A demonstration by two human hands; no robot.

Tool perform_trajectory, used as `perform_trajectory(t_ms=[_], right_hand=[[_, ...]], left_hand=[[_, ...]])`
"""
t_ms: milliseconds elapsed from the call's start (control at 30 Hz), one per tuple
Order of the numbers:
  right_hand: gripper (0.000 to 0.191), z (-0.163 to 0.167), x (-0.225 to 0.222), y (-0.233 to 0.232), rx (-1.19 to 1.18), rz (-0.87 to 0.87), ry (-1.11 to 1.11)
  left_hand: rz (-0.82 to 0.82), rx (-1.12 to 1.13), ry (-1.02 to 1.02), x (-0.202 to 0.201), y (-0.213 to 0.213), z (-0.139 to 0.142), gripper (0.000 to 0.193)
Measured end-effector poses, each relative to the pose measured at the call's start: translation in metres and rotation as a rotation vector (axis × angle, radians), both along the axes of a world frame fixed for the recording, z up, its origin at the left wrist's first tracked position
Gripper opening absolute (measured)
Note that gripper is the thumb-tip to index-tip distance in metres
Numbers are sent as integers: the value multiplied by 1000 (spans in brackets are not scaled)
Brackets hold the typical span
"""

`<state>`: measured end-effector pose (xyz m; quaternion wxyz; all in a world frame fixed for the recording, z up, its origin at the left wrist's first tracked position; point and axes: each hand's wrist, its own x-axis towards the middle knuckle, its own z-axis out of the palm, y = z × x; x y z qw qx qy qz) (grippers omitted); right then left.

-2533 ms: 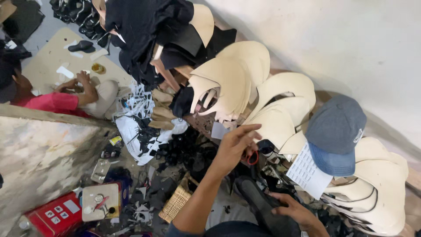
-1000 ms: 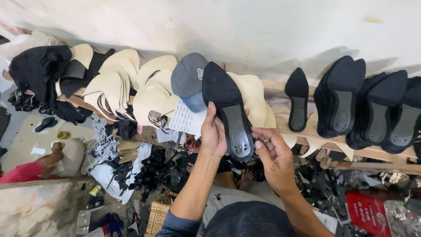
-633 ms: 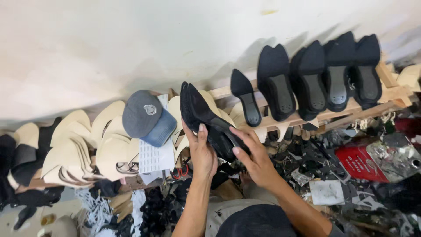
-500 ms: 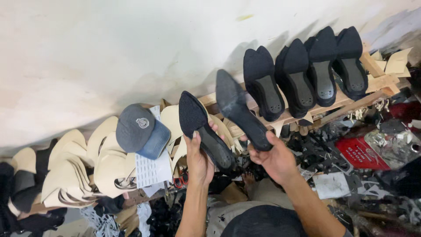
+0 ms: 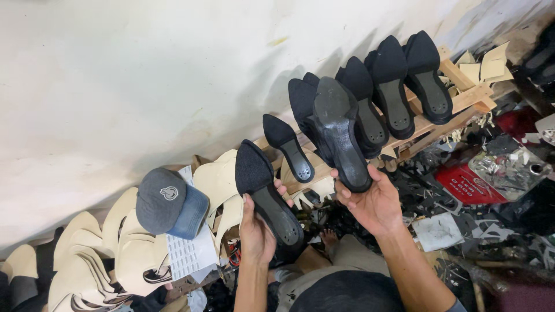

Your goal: The person picks up black shoe uppers from a pile, turns them over to inspect the soles, and places them on a wooden shelf. The person repeats this process with several shoe uppers, handling them one at a time.

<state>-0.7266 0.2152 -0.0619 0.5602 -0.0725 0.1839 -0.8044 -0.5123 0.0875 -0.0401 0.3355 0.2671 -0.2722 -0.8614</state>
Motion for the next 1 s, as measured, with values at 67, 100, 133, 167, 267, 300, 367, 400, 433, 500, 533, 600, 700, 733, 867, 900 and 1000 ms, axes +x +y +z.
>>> perform_trajectory(t_ms=[67,100,133,167,267,300,367,400,433,500,533,600,700,733,867,900,1000], right_hand=[[53,-3,-6,-6,-12,3,-9],[52,-4,-10,-8,-12,-4,1],[52,-5,-14,-11,-10,-13,12],[51,-7,-18,-12,-5,-24,22],[50,-9,-27,-17,-36,-3,20],[49,-10,-27,-18,17,1,60],[48,-10,-26,-21,115,27,141],[48,-11,-24,-23,102,58,153],[48,-12,-21,-25,89,87,165],[48,-13,-17,-29,79,117,224],[49,-13,-14,-30,85,119,262],[48,-15,-14,-33,99,94,328],[45,-18,-16,-35,147,34,403],[45,-19,-18,-36,174,19,426],[46,-22,-19,-37,246,22,501],[48,-23,-19,-37,243,19,515],[51,-25,-15,-36,245,3,535]], left_hand=[[9,-11,17,-3,-2,2,66],[16,-10,13,-5,-4,4,66],[20,-7,10,-7,-5,5,67],[22,-1,7,-9,-6,7,67],[98,100,-114,-18,-8,9,64],[87,50,-155,-21,-8,8,58],[85,-52,-238,-26,-9,3,46],[89,-98,-250,-29,-10,-2,42],[91,-143,-259,-32,-11,-8,48],[131,-152,-342,-33,-22,-25,58],[167,-110,-420,-32,-33,-34,54],[243,-203,-487,-29,-59,-57,48],[309,-254,-484,-33,-96,-97,52],[320,-213,-487,-32,-104,-109,55],[254,-451,-638,-35,-111,-141,68],[257,-451,-649,-35,-110,-144,70],[243,-262,-531,-37,-104,-142,67]])
